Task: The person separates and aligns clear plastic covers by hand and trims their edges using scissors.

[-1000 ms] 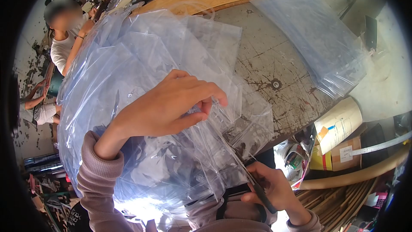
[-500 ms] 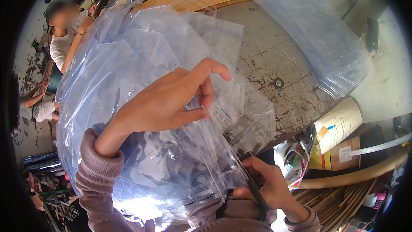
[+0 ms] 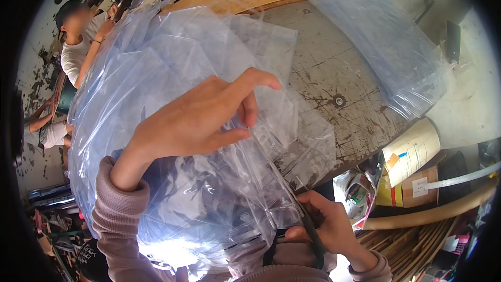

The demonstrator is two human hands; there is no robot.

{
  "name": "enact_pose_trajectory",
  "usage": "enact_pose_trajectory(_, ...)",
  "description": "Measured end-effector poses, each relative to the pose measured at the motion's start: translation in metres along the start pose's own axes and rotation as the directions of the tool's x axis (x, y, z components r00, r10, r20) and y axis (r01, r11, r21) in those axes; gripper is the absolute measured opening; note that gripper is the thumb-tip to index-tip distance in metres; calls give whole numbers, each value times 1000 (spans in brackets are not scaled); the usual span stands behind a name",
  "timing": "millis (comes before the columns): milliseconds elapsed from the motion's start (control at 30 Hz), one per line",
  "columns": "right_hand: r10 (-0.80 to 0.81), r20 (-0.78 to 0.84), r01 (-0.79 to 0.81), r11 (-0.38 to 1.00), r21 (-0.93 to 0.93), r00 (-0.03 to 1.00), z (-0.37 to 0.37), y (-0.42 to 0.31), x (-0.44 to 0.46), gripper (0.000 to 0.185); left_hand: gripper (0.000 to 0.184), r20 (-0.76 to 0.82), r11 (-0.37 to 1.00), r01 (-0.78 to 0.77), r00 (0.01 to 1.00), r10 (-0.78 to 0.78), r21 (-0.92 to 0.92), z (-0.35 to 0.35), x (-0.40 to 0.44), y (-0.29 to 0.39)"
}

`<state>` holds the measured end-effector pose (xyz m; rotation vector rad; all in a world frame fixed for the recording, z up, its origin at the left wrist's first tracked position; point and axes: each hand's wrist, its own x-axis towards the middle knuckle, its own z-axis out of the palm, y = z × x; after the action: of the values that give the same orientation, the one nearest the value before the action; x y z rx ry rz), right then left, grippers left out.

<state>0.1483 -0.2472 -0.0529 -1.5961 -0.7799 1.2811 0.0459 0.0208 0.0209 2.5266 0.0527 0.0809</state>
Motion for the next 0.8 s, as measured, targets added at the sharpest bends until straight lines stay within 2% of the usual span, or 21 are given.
enact_pose_trajectory(33, -3, 6, 3, 1000, -6, 1000, -1, 0, 0, 51, 53, -66, 994, -62, 995, 69, 94, 0, -2, -3)
enact_pose_trajectory(67, -6, 5, 6, 1000, -8, 1000, 0, -2, 0, 51, 53, -68, 993, -63, 995, 70, 96, -1, -4, -6)
enact_pose_trajectory(133, 13, 9, -14, 996, 83, 1000, 1, -7, -1, 54, 38, -1, 979, -135, 991, 137, 149, -4, -6, -10)
enact_pose_trajectory(233, -33, 82, 24, 995, 101, 996, -1, 7, -1, 57, 27, 27, 991, -108, 994, 106, 83, -3, -3, -10)
enact_pose_trajectory(367, 6, 84, -18, 989, 150, 996, 4, -9, -1, 59, 27, 9, 997, -72, 997, 71, 36, 0, -1, -9)
enact_pose_trajectory(467, -17, 88, 5, 991, 134, 996, 5, -9, 0, 59, 27, -26, 998, -63, 998, 63, 15, 2, -1, -11)
enact_pose_trajectory(533, 2, 100, -6, 999, 41, 995, 3, -13, 2, 60, 27, -43, 997, -77, 996, 77, 5, 3, 0, -11)
enact_pose_trajectory(667, -22, 84, 18, 999, 44, 996, 8, -15, 4, 61, 28, -36, 998, -55, 998, 54, -29, 2, 2, -11)
enact_pose_trajectory(733, -10, 68, 7, 999, 49, 998, 9, -17, 3, 62, 31, -84, 994, -110, 990, 110, 8, 4, 2, -12)
enact_pose_trajectory(800, 1, 60, -3, 1000, 28, 998, 9, -17, 1, 61, 32, -80, 995, -98, 992, 97, -13, 3, 3, -12)
